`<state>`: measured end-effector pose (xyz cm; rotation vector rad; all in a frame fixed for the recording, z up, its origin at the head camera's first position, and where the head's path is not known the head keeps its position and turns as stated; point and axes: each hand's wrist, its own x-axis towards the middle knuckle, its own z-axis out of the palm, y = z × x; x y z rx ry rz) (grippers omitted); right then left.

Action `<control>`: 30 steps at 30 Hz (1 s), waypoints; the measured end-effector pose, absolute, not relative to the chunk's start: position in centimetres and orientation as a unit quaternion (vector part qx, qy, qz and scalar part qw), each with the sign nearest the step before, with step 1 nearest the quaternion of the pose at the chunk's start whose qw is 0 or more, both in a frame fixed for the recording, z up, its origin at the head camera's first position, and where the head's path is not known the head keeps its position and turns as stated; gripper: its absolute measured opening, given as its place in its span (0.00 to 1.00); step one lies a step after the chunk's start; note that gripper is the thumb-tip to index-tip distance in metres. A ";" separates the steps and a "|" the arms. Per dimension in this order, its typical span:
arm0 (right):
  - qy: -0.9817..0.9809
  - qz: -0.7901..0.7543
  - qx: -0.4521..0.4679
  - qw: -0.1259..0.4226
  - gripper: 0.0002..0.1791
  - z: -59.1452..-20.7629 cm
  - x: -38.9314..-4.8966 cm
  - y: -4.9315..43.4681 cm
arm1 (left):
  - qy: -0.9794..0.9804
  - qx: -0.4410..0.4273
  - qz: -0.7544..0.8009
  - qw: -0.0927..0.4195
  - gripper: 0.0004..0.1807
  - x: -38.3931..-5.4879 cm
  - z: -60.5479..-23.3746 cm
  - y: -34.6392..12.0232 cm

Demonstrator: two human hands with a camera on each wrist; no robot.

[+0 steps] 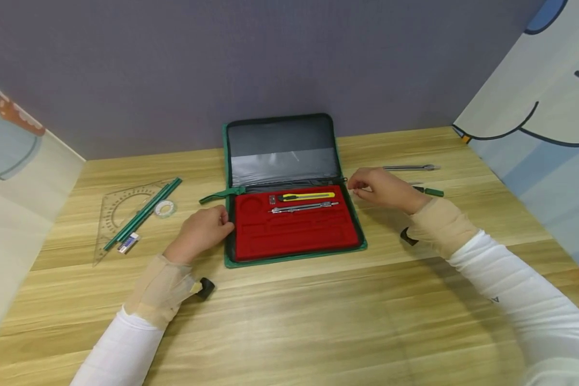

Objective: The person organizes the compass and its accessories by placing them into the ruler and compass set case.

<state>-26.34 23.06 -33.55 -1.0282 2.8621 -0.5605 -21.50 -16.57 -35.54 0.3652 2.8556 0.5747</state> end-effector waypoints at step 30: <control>0.982 -0.031 -0.159 0.096 0.15 -33.9 -30.8 36.4 | 0.967 0.121 0.197 0.108 0.07 -21.4 -35.8 -16.2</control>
